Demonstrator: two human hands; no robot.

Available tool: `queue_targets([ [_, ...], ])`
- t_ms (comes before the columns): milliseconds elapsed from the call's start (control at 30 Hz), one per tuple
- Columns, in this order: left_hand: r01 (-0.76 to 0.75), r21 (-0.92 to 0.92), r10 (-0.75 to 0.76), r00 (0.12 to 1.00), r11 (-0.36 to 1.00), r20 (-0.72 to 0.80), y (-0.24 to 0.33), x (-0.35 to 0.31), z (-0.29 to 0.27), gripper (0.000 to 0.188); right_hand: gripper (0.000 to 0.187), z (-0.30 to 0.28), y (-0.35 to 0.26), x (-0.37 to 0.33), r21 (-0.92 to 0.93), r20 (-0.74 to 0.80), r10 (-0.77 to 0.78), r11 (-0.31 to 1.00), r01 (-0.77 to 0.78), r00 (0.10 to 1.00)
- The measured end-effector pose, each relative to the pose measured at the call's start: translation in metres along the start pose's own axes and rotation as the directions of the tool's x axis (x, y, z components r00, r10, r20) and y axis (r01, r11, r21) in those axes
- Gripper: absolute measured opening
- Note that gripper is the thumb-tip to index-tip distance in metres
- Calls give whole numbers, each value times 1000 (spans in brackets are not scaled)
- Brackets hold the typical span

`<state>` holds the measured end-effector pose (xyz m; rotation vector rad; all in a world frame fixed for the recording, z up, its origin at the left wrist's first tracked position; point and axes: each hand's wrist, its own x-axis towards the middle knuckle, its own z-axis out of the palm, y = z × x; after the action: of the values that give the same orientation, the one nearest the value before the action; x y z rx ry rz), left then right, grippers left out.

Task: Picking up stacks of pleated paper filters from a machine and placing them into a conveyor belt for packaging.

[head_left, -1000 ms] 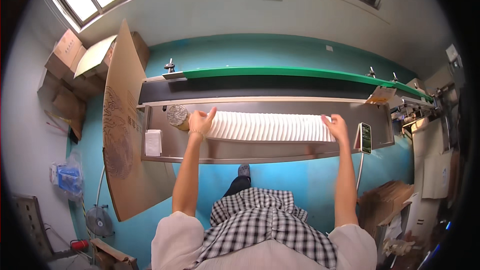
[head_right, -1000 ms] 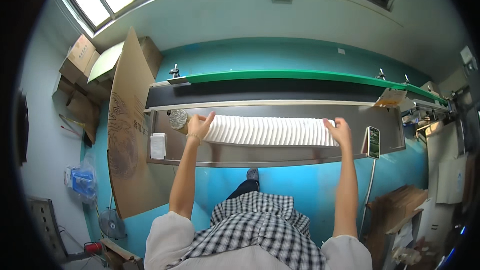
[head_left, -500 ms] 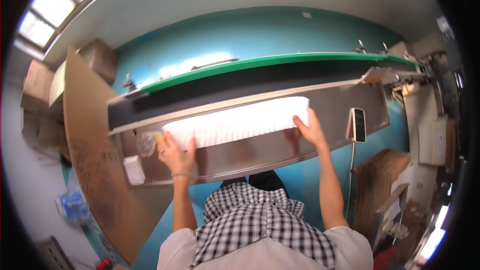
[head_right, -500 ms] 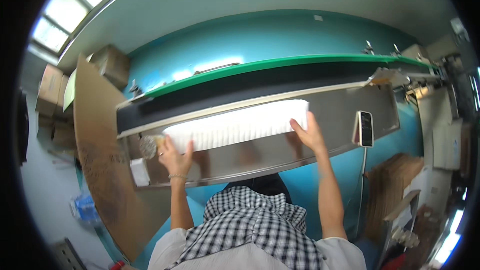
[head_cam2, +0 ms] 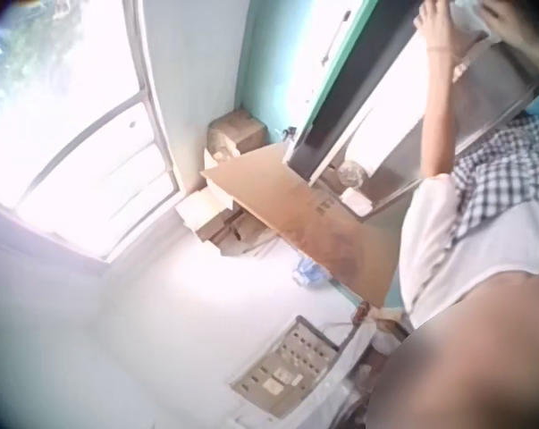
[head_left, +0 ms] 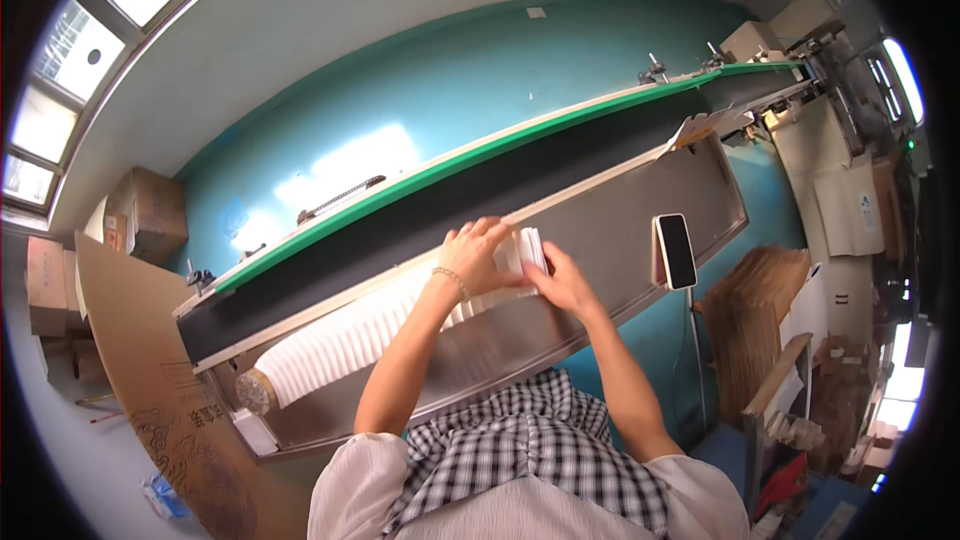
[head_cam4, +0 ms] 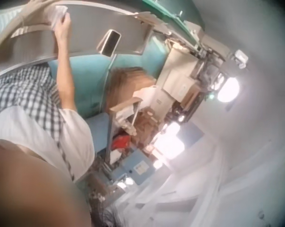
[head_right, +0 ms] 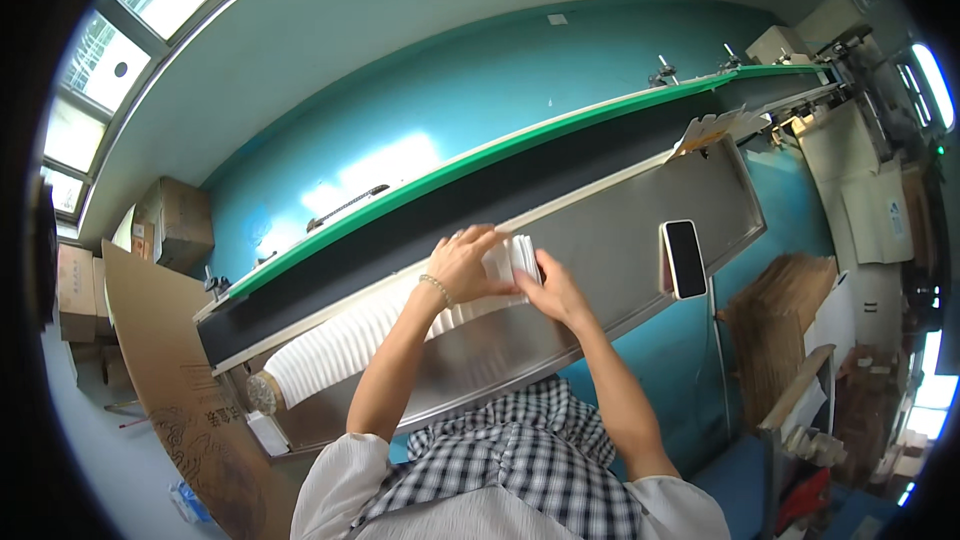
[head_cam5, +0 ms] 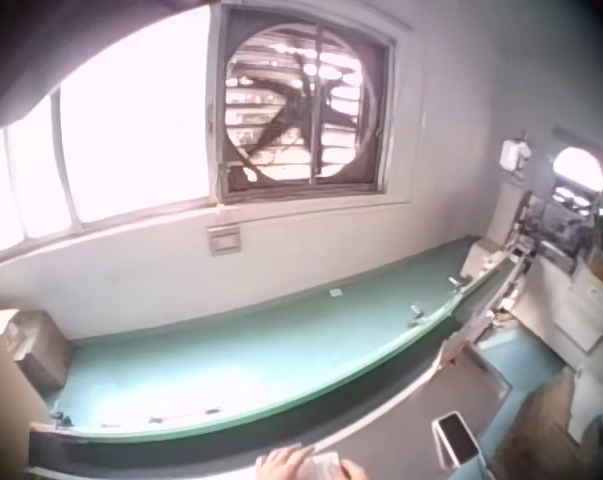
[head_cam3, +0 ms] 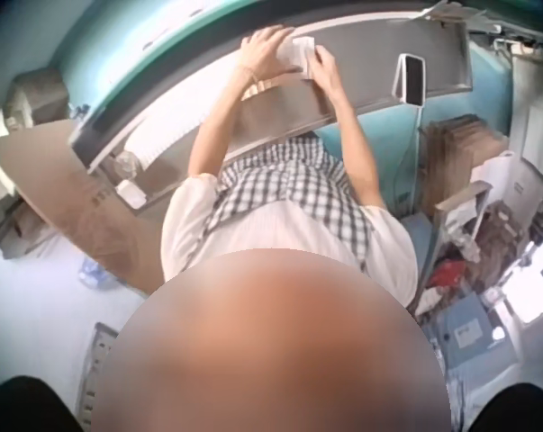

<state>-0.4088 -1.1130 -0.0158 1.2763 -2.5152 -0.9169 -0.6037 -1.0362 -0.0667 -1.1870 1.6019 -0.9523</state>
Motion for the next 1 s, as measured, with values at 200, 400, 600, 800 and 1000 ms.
queue_targets([
  [200, 89, -101, -78, 992, 991, 103, -5, 5, -11, 78, 28, -20, -1, 58, 578, 35, 299, 772, -263, 954],
  [400, -5, -85, 11, 998, 996, 68, -22, -1, -8, 87, 38, 25, -39, 8, -226, -3, -222, 950, 216, 975],
  [600, 24, -153, -13, 998, 988, 68, -22, -9, -17, 83, 39, 16, -7, 11, 393, 98, 161, 900, -187, 982],
  [800, 65, -154, -51, 995, 986, 91, -19, -13, -18, 79, 28, 0, 3, 43, 499, 42, 235, 837, -224, 971],
  [1000, 17, -161, -11, 999, 987, 41, -38, -22, -10, 80, 37, 41, -37, 11, -87, 66, -88, 992, 93, 994],
])
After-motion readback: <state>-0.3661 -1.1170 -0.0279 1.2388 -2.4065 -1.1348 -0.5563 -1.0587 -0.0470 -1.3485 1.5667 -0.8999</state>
